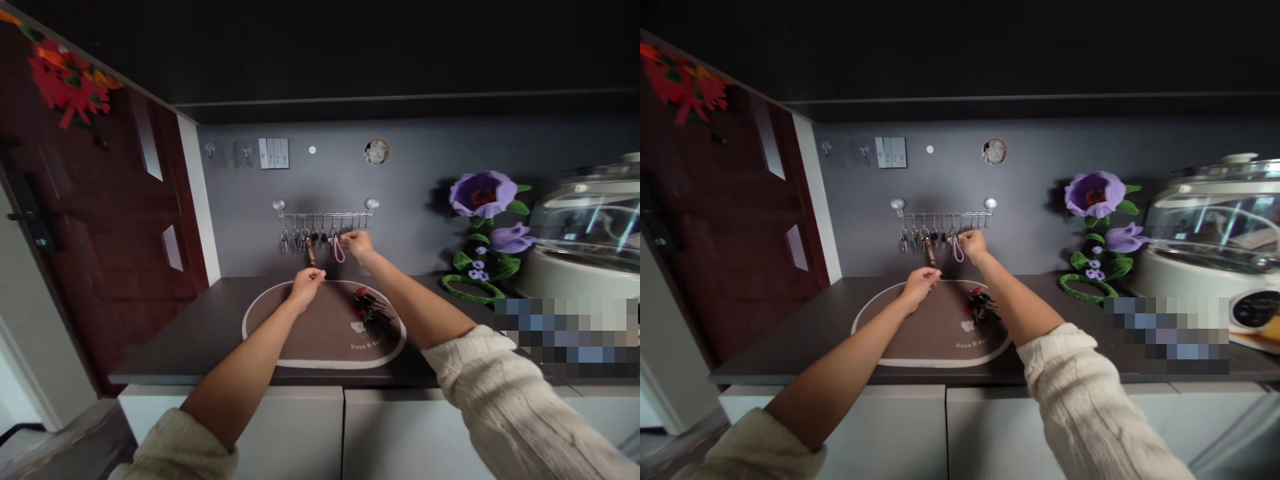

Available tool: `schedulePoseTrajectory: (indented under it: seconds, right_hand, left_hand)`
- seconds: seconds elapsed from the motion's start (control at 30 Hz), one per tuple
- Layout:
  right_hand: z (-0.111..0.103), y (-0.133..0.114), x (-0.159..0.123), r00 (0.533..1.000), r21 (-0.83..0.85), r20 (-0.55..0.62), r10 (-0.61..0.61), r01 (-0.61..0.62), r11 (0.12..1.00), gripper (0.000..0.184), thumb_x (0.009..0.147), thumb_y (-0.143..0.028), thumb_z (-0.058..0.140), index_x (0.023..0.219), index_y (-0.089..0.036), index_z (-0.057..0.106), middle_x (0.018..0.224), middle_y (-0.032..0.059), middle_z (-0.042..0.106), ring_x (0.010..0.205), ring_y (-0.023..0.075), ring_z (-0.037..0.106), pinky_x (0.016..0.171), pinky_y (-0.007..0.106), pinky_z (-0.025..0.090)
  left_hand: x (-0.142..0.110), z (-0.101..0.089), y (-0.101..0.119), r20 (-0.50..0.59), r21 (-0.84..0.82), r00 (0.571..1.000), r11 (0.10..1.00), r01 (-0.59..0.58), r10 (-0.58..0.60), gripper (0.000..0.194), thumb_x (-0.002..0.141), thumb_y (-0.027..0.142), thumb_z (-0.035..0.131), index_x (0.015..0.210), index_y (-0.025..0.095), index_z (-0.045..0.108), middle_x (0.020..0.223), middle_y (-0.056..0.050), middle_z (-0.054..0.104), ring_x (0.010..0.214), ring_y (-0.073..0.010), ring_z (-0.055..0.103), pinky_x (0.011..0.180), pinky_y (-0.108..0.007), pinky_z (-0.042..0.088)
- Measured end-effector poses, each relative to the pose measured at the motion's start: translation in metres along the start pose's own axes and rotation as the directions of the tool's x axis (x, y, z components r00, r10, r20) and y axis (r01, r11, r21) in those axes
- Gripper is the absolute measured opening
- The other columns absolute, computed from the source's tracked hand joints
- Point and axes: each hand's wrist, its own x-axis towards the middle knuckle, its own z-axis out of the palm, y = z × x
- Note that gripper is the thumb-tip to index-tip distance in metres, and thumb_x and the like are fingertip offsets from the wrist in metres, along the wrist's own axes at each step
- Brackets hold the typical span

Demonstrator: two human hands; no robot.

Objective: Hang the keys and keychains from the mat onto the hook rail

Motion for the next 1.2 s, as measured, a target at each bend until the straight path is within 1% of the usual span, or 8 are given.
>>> schedulePoseTrajectory:
  seconds: [0.13, 0.23, 0.47, 0.6, 0.73, 0.9, 1.1, 1.2]
  right_hand:
    - [-0.017, -0.016, -0.029, 0.995, 0.136, 0.091, 0.045, -0.057, 0.989, 0.006, 0.073, -0.016, 0.051, 0.072, -0.013, 0.055, 0.067, 0.0033, 0.061, 0.056, 0.0073, 0.055, 0.057, 0.021, 0.046]
    - [-0.030, -0.019, -0.049, 0.982, 0.117, 0.182, 0.053, -0.075, 0.990, 0.004, 0.072, -0.015, 0.053, 0.074, -0.014, 0.056, 0.067, 0.0026, 0.061, 0.056, 0.0066, 0.055, 0.056, 0.019, 0.044]
    - [-0.052, 0.008, -0.075, 0.965, -0.043, 0.264, 0.004, 0.007, 0.999, 0.012, 0.063, -0.023, 0.061, 0.069, -0.013, 0.058, 0.056, -0.0012, 0.056, 0.051, 0.0054, 0.047, 0.051, 0.017, 0.037]
    - [-0.055, 0.029, -0.084, 0.954, -0.074, 0.301, 0.020, 0.002, 0.997, 0.020, 0.060, -0.031, 0.061, 0.069, -0.012, 0.057, 0.055, -0.0012, 0.056, 0.052, 0.0075, 0.048, 0.054, 0.021, 0.039]
    - [-0.059, 0.038, -0.087, 0.938, -0.082, 0.344, 0.040, -0.012, 0.997, 0.020, 0.059, -0.030, 0.062, 0.068, -0.012, 0.057, 0.056, -0.0015, 0.057, 0.052, 0.0075, 0.049, 0.057, 0.022, 0.039]
    - [-0.063, 0.038, -0.087, 0.893, -0.125, 0.448, 0.037, 0.021, 0.992, 0.019, 0.058, -0.029, 0.062, 0.064, -0.012, 0.059, 0.058, -0.0008, 0.058, 0.053, 0.0070, 0.049, 0.059, 0.021, 0.038]
    - [-0.065, 0.044, -0.086, 0.825, -0.260, 0.563, 0.033, 0.139, 0.955, 0.029, 0.056, -0.039, 0.063, 0.066, -0.011, 0.063, 0.059, 0.0005, 0.059, 0.053, 0.0070, 0.047, 0.056, 0.020, 0.036]
    - [-0.064, 0.049, -0.085, 0.813, -0.304, 0.582, 0.022, 0.193, 0.933, 0.035, 0.055, -0.045, 0.063, 0.066, -0.011, 0.064, 0.058, 0.0005, 0.060, 0.052, 0.0071, 0.046, 0.053, 0.019, 0.035]
  left_hand:
    - [-0.006, -0.003, 0.011, 0.029, 0.044, 0.997, 0.997, 0.064, -0.066, 0.015, 0.065, 0.026, 0.055, 0.070, 0.012, 0.060, 0.059, -0.001, 0.056, 0.050, -0.0069, 0.045, 0.049, -0.019, 0.034]
    - [-0.008, -0.002, 0.021, 0.045, 0.105, 0.993, 0.989, 0.102, -0.108, 0.011, 0.064, 0.020, 0.056, 0.070, 0.012, 0.061, 0.057, -0.001, 0.055, 0.049, -0.0069, 0.045, 0.048, -0.019, 0.033]
    - [-0.002, 0.012, 0.036, 0.085, 0.134, 0.990, 0.985, 0.104, -0.116, 0.007, 0.061, 0.011, 0.055, 0.065, 0.013, 0.061, 0.053, 0.001, 0.054, 0.047, -0.0065, 0.044, 0.049, -0.020, 0.034]
    - [-0.003, 0.027, 0.026, 0.086, 0.086, 0.986, 0.987, 0.134, -0.141, 0.005, 0.061, 0.012, 0.058, 0.065, 0.012, 0.061, 0.053, 0.001, 0.054, 0.047, -0.0066, 0.043, 0.049, -0.020, 0.034]
    - [-0.007, 0.035, 0.007, 0.152, 0.039, 0.980, 0.991, 0.126, -0.131, 0.006, 0.062, 0.016, 0.059, 0.067, 0.012, 0.060, 0.055, 0.001, 0.054, 0.047, -0.0059, 0.043, 0.048, -0.020, 0.033]
    - [-0.005, 0.030, -0.009, 0.238, 0.090, 0.965, 0.992, 0.093, -0.112, 0.007, 0.064, 0.016, 0.059, 0.070, 0.011, 0.059, 0.053, 0.002, 0.051, 0.047, -0.0056, 0.044, 0.050, -0.020, 0.035]
    - [0.001, 0.023, -0.014, 0.290, 0.088, 0.946, 0.988, 0.125, -0.145, 0.006, 0.063, 0.009, 0.058, 0.069, 0.010, 0.058, 0.053, 0.001, 0.054, 0.047, -0.0058, 0.045, 0.054, -0.021, 0.037]
    - [0.002, 0.021, -0.014, 0.292, 0.075, 0.942, 0.986, 0.150, -0.165, 0.007, 0.062, 0.008, 0.060, 0.068, 0.010, 0.058, 0.051, 0.001, 0.054, 0.047, -0.0059, 0.045, 0.055, -0.022, 0.037]
